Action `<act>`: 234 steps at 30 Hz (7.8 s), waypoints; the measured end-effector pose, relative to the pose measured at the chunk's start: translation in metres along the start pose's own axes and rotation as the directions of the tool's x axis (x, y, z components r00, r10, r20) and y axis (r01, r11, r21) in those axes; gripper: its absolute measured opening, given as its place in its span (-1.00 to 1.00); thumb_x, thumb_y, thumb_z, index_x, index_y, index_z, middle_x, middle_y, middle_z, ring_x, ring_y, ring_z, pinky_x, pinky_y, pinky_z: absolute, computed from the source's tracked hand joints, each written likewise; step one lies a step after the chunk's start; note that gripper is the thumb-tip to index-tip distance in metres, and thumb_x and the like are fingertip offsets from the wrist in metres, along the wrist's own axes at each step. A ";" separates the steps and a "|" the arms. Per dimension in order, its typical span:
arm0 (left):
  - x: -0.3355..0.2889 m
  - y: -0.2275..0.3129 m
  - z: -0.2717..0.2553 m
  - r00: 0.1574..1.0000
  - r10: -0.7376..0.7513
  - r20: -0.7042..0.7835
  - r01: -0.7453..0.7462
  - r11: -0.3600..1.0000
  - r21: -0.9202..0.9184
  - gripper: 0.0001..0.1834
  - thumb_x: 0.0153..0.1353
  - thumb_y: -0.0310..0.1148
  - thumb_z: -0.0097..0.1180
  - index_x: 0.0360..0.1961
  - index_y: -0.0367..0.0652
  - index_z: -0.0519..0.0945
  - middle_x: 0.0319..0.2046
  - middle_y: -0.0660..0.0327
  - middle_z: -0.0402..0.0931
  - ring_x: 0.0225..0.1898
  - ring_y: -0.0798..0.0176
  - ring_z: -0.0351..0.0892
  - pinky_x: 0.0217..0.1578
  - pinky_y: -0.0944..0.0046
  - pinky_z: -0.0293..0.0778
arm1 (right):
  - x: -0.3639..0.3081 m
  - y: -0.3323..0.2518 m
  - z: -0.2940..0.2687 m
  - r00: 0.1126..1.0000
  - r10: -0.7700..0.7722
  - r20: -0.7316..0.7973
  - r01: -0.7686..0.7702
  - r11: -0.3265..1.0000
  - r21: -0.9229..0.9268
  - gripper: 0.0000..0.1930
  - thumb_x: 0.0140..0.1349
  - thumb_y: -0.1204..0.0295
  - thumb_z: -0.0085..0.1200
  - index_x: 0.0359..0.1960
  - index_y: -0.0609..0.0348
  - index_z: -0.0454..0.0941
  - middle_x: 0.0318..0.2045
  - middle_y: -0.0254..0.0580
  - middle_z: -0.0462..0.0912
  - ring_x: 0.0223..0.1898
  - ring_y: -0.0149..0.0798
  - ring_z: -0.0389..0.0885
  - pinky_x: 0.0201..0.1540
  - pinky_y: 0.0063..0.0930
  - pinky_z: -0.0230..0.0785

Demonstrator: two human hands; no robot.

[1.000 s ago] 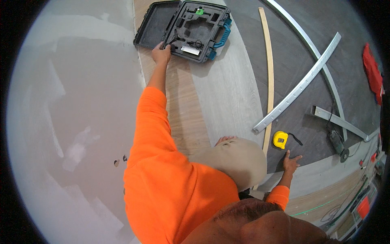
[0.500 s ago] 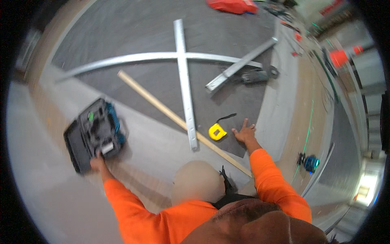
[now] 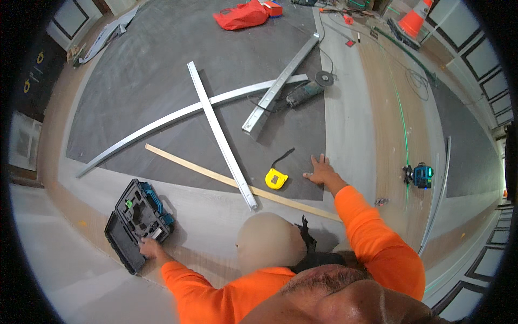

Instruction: The person measures and cuts white metal strips using a tape measure and an angle grinder. They mark the metal, position it on the floor, and cut it into smaller pieces, creating sparks during the process.

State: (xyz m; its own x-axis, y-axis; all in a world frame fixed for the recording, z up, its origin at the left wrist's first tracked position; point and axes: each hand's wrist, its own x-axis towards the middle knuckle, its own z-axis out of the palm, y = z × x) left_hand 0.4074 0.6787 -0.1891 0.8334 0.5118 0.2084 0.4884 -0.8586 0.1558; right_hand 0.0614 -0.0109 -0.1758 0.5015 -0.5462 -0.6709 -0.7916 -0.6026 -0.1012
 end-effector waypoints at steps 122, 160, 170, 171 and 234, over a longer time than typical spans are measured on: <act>-0.347 0.328 -0.018 0.614 0.709 0.348 -0.647 0.704 -0.292 0.13 -0.02 -0.16 0.44 0.49 -0.18 0.02 0.10 -0.10 0.52 0.10 -0.17 0.51 0.14 -0.03 0.40 | -0.235 0.171 -0.163 0.912 -0.352 -0.211 0.408 0.828 0.384 -0.18 0.20 0.07 0.33 0.45 0.00 0.23 0.13 0.26 0.58 0.01 0.00 0.68 0.11 -0.20 0.49; -0.375 0.574 -0.368 0.720 0.653 0.237 0.132 0.207 -0.970 -0.43 0.09 -0.38 0.41 -0.04 -0.37 0.31 -0.43 0.06 0.54 -0.49 0.16 0.60 -0.53 0.13 0.53 | -0.212 0.147 -0.170 0.626 -0.505 -0.594 0.779 0.402 0.481 -0.32 0.18 0.07 0.31 0.28 0.14 0.47 0.01 0.18 0.66 -0.15 -0.01 0.72 -0.04 -0.23 0.54; -0.380 0.611 -0.288 0.732 0.646 0.214 0.072 0.239 -0.968 -0.65 0.07 -0.37 0.35 -0.20 -0.29 0.50 -0.44 0.10 0.56 -0.50 0.18 0.61 -0.52 0.15 0.51 | -0.203 0.171 -0.159 0.729 -0.377 -0.571 0.655 0.625 0.424 -0.35 0.22 0.13 0.30 0.31 0.11 0.45 -0.07 0.12 0.71 -0.26 -0.17 0.70 -0.12 -0.33 0.54; -0.374 0.611 -0.276 0.701 0.667 0.251 0.074 0.283 -0.956 -0.62 0.07 -0.38 0.34 -0.16 -0.31 0.46 -0.41 0.08 0.56 -0.49 0.17 0.62 -0.52 0.14 0.52 | -0.203 0.171 -0.158 0.755 -0.339 -0.562 0.618 0.656 0.434 -0.35 0.22 0.10 0.29 0.29 0.12 0.46 -0.08 0.11 0.71 -0.22 -0.09 0.70 -0.08 -0.28 0.53; -0.355 0.712 -0.035 -0.125 0.844 0.521 -0.897 0.129 -0.423 0.21 -0.08 0.55 0.18 0.19 -0.48 0.47 0.13 -0.23 0.53 0.21 -0.17 0.51 0.17 0.02 0.46 | -0.170 0.016 -0.225 0.687 -0.449 -0.571 0.601 0.793 0.100 -0.35 0.28 0.05 0.17 0.31 0.16 0.39 0.13 0.15 0.57 0.12 0.16 0.56 0.19 -0.08 0.39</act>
State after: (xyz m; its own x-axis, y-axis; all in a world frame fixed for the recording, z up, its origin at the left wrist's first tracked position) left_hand 0.4498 -0.1131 -0.1180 0.4430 -0.8034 -0.3979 -0.7940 -0.5577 0.2419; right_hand 0.0424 -0.0586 0.1018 0.8995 -0.4370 0.0035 -0.3611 -0.7477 -0.5573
